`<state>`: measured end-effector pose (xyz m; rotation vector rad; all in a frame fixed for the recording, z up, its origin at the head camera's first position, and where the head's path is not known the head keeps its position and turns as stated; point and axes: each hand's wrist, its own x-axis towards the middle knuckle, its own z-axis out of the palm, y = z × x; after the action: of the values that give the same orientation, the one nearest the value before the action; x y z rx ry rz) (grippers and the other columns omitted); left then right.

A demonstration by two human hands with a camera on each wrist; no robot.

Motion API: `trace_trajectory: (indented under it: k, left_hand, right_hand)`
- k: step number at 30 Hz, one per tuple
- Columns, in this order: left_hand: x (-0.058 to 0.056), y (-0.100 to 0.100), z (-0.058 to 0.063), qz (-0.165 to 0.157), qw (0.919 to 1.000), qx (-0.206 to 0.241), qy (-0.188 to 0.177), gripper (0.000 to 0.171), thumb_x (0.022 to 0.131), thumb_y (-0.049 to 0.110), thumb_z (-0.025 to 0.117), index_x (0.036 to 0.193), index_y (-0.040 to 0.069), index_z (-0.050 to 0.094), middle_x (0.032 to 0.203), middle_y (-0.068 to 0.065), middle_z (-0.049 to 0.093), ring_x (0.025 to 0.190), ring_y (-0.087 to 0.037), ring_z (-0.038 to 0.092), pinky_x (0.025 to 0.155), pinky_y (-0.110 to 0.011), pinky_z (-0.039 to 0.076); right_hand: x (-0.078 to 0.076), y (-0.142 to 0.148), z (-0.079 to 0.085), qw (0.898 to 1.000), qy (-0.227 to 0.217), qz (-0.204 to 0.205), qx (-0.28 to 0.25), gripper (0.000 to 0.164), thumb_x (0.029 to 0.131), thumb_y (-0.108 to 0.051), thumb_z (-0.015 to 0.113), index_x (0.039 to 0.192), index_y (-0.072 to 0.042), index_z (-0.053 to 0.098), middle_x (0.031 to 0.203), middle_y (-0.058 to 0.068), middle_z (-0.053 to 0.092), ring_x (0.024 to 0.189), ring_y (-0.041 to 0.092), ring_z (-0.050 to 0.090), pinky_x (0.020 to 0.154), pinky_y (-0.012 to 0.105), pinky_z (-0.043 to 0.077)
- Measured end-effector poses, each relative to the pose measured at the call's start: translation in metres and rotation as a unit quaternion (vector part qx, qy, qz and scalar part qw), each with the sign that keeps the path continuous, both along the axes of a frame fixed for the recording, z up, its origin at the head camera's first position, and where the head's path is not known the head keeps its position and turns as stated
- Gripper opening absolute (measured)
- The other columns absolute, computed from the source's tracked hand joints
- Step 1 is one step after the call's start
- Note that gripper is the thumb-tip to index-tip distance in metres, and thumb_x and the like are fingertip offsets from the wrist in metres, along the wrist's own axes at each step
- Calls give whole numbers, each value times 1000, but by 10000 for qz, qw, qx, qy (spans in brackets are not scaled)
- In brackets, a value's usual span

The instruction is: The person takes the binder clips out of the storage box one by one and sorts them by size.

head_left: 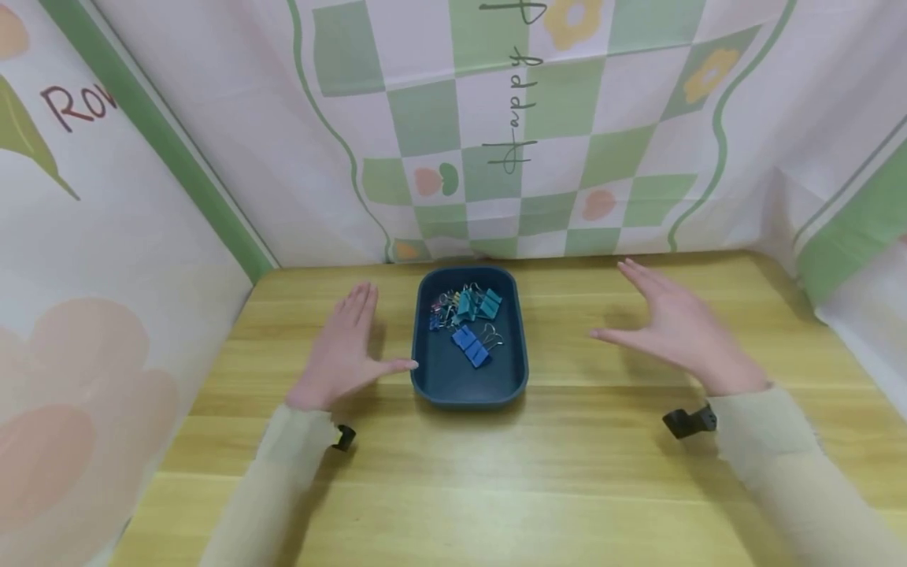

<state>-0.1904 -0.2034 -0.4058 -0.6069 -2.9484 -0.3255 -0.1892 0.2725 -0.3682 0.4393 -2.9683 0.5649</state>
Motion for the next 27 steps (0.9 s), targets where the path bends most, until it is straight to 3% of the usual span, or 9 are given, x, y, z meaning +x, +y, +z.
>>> trace_trajectory:
  k: [10,18,27]
  left_hand:
    - [8,25,-7,-228,9996,-159,-13,135,72,97,45,163,7,-1,169,-9,-6,154,-27,-3,123,-39,2]
    - [13,38,-17,-398,9989,-144,-202,139,70,99,43,163,4,1,170,-13,0,155,-29,0,123,-40,4]
    - [18,50,-21,-419,9985,-105,-329,142,67,101,44,163,7,-1,170,-10,-3,154,-22,-5,123,-38,4]
  right_hand:
    - [-3,-33,7,9983,47,276,-519,110,74,-69,80,155,-5,42,153,23,44,136,48,42,109,65,35]
    - [-6,-68,6,9942,47,585,-901,96,75,-53,88,150,-6,50,148,17,52,134,41,48,108,60,40]
    - [-6,-109,-2,9884,-76,944,-1188,96,71,-62,87,143,-6,58,141,15,59,124,39,58,100,56,49]
